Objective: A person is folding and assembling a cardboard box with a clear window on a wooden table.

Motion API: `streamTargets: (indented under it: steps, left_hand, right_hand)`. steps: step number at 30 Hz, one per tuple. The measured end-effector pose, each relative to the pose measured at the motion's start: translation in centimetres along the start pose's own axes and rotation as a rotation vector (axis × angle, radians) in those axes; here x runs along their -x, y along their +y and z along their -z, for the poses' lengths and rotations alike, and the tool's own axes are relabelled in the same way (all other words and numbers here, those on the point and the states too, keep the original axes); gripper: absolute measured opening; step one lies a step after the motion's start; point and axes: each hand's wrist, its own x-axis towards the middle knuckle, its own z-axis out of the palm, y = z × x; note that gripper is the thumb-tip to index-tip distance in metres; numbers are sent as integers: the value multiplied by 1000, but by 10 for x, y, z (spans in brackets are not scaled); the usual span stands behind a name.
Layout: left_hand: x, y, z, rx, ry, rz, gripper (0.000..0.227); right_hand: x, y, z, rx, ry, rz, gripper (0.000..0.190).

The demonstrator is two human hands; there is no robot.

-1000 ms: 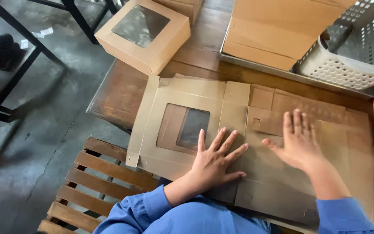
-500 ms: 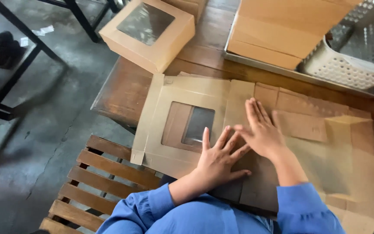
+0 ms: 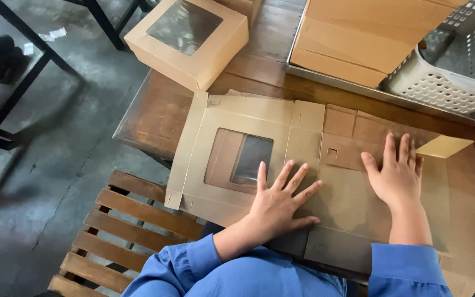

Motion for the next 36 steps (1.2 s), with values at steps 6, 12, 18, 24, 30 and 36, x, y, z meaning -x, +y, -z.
streamTargets:
  steps: [6,12,18,24,30,36]
  left_hand:
    - [1,1,1,-70,156,-42,78]
    - [0,0,-4,32,93,-50,76]
    - [0,1,-7,9,63,-30,75]
    - [-2,4,-6,17,19,-3,79]
    - [-4,6,-8,8,-34,6,82]
    - [-3,11,-3,16,-83,8,82]
  right_hand:
    - [29,-49,26,13,-42,164,98]
    - [36,-112,32,59,-100,369,103]
    - [34,-131,21,-46,-106,427,98]
    - [36,-100,25,36,-184,336,79]
    - [42,-54,35,26,-218,163,76]
    - [39,-8,18,12,-132,-14,81]
